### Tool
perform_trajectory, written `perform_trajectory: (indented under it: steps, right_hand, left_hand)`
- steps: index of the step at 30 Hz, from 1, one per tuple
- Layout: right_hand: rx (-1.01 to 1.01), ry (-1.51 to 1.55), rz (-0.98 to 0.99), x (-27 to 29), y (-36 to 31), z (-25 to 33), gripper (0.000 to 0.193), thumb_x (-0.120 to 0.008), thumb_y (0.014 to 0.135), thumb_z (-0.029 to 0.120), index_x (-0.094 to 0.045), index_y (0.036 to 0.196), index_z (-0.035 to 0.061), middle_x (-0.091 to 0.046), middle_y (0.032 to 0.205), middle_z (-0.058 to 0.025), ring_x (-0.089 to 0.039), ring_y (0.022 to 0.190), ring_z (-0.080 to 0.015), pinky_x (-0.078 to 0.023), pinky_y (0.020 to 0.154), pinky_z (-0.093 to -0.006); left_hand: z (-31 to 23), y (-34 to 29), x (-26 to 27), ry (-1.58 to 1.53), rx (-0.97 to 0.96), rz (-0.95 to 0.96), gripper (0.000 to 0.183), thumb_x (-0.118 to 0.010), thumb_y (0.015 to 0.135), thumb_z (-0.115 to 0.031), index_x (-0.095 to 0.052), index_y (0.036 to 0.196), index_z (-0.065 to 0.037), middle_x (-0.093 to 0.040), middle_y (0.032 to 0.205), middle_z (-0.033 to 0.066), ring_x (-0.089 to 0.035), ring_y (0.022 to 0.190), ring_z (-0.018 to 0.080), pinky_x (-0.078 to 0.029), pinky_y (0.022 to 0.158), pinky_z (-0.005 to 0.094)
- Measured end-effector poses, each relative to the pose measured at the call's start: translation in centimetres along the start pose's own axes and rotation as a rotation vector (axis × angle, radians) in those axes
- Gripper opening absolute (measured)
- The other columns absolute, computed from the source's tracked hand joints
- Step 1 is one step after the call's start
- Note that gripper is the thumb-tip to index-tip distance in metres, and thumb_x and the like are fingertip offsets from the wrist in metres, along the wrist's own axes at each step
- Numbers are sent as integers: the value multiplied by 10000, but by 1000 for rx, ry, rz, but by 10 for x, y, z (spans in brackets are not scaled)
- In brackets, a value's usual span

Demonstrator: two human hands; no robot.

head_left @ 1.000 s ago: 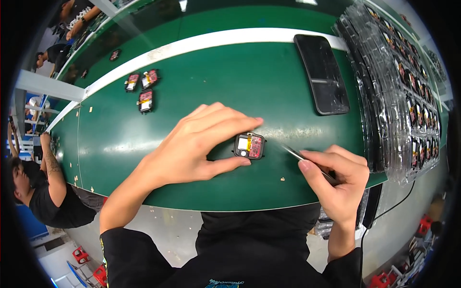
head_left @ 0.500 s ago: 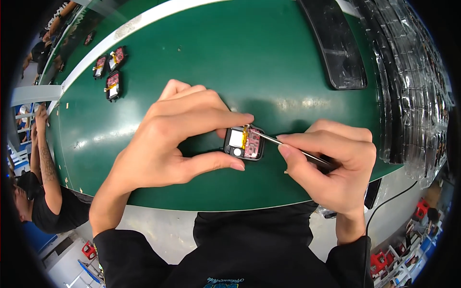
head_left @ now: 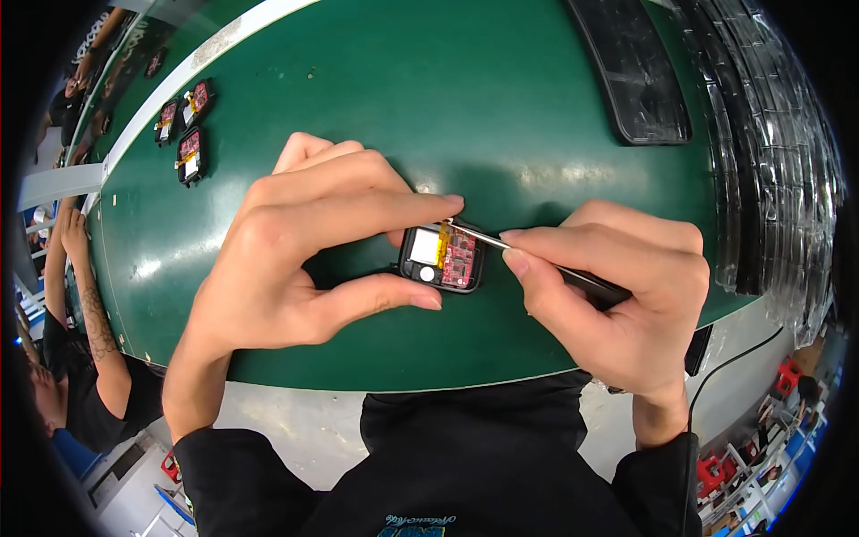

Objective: Assemble internal components of smartwatches using tweezers on a factory production line.

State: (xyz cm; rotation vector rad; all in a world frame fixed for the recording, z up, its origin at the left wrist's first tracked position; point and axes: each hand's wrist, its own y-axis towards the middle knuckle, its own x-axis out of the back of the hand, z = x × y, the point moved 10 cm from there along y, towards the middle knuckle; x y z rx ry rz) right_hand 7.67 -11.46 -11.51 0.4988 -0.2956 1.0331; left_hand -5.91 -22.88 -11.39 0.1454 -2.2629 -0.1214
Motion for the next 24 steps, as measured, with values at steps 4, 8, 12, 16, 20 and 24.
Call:
perform_trajectory:
  steps: [4,8,12,16,20,24]
  right_hand:
    - [15,-1,4,-1,1,2,173,-835,803,-89,-856,966,-36,-683,674,-54,-557,523,-88,-380,499,-243]
    - [83,-65,-43,4,-3,7,205,-846,781,-89,-860,977,-30,-681,688,-46,-541,504,-71,-370,480,-233]
    - [223,-184,-125,5,-8,18,260,-863,740,-89,-866,992,-22,-684,718,-39,-544,493,-72,-363,449,-230]
    - [359,-185,-175,1,-11,20,285,-865,724,-97,-866,998,-22,-683,720,-39,-560,496,-86,-376,445,-233]
    - [300,-186,-126,1,-9,21,265,-858,740,-100,-867,994,-23,-686,711,-48,-578,510,-99,-400,454,-250]
    - [121,-98,39,-1,-2,11,240,-840,782,-96,-871,1009,-22,-722,721,-42,-625,534,-127,-450,465,-289]
  left_hand:
    - [-2,-1,1,27,-18,10,730,-985,656,-457,-846,1215,-8,-710,867,40,-585,765,188,-386,850,356]
    - [1,0,2,17,28,-33,713,-1001,629,-455,-837,1171,-23,-681,825,27,-522,719,179,-388,823,345]
    - [-1,0,3,33,10,-62,653,-1006,625,-442,-830,1102,-33,-667,792,16,-497,695,175,-390,816,342]
    - [-2,0,4,47,9,-60,664,-1006,622,-444,-832,1110,-29,-669,796,17,-504,694,175,-388,807,343]
    - [3,0,4,17,-19,-22,674,-999,643,-464,-836,1127,-24,-703,828,35,-524,697,176,-386,788,348]
    - [8,-1,5,-90,-55,34,667,-992,691,-477,-847,1159,-25,-786,926,61,-607,752,186,-391,795,348]
